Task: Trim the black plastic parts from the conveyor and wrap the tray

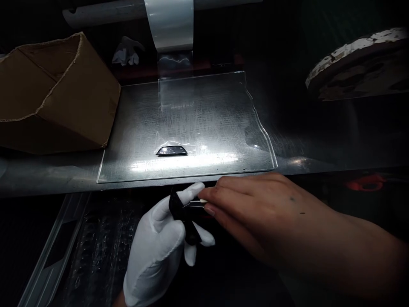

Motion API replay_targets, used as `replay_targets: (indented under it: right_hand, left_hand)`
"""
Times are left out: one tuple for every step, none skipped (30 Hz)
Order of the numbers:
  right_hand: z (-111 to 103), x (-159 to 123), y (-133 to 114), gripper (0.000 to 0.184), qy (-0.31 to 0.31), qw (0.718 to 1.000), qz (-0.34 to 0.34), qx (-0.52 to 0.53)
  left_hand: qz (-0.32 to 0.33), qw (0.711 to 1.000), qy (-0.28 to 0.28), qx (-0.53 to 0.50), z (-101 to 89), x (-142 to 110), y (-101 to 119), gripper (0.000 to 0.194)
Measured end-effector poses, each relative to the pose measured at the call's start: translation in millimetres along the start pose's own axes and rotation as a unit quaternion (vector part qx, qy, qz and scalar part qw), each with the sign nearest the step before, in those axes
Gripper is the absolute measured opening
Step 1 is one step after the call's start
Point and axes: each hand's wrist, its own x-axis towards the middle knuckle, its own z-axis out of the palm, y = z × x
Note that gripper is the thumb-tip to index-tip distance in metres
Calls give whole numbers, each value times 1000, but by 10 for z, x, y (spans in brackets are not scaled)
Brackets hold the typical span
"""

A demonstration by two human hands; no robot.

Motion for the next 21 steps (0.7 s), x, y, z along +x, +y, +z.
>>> replay_targets:
  right_hand:
    - [2,-3,5,17,-5,1000,-1,-1]
    - [5,-8,9,15,-9,1000,-1,-4]
    - [8,-14,11,13,-13,1000,-1,-7]
    - [10,-21,12,12,-17,1000,-1,-9]
    - [11,-28,11,10,-20,1000,-1,-10]
    - [11,-36,9,9,-24,1000,0,-11]
    - [10,-44,5,9,-29,1000,0,-11]
    - [8,-51,0,8,-35,999,1,-10]
    - [7,-57,-5,9,-36,999,1,-9]
    - [6,-62,-9,9,-36,999,2,-11]
    - [6,-65,-12,11,-35,999,2,-14]
    - [7,-67,-13,12,-35,999,0,-16]
    - [7,-67,-12,14,-33,999,-1,-19]
    - [5,-66,-11,15,-32,999,-2,-23]
    - [0,-63,-8,16,-34,999,-4,-25]
    - [-8,-58,-6,16,-41,999,-3,-30]
    - [-20,-53,-6,16,-50,998,-4,-33]
    - [-34,-48,-7,16,-63,997,-2,-37]
    - [-49,-44,-11,17,-77,996,0,-40]
    - [-63,-42,-17,18,-91,995,3,-42]
    - [-72,-44,-23,19,-104,994,5,-41]
  left_hand:
    - [-2,1000,4,2,-5,0,-7,54]
    - [-2,1000,10,1,-10,0,-15,55]
    - [-1,1000,15,-1,-15,2,-21,54]
    - [4,1000,18,-5,-19,4,-24,54]
    - [9,1000,21,-7,-18,6,-24,53]
    - [11,1000,21,-8,-13,7,-19,53]
    - [11,1000,22,-5,-4,8,-11,52]
    - [8,1000,26,-2,9,7,0,52]
    - [4,999,32,2,25,5,12,52]
    - [0,999,41,6,40,2,23,51]
    - [-3,999,50,7,54,-1,32,51]
    - [-4,998,59,6,63,-3,37,51]
    - [-4,998,66,4,68,-4,39,50]
    - [-6,998,66,2,68,-5,37,50]
    - [-8,998,62,0,65,-4,32,48]
    - [-9,998,57,-2,61,-2,26,47]
    - [-10,999,50,-3,58,1,19,46]
    - [-10,999,42,-3,57,4,12,45]
    - [-8,999,38,-5,59,7,7,44]
    - [-1,999,44,-10,65,10,4,42]
    - [9,998,56,-18,71,13,4,39]
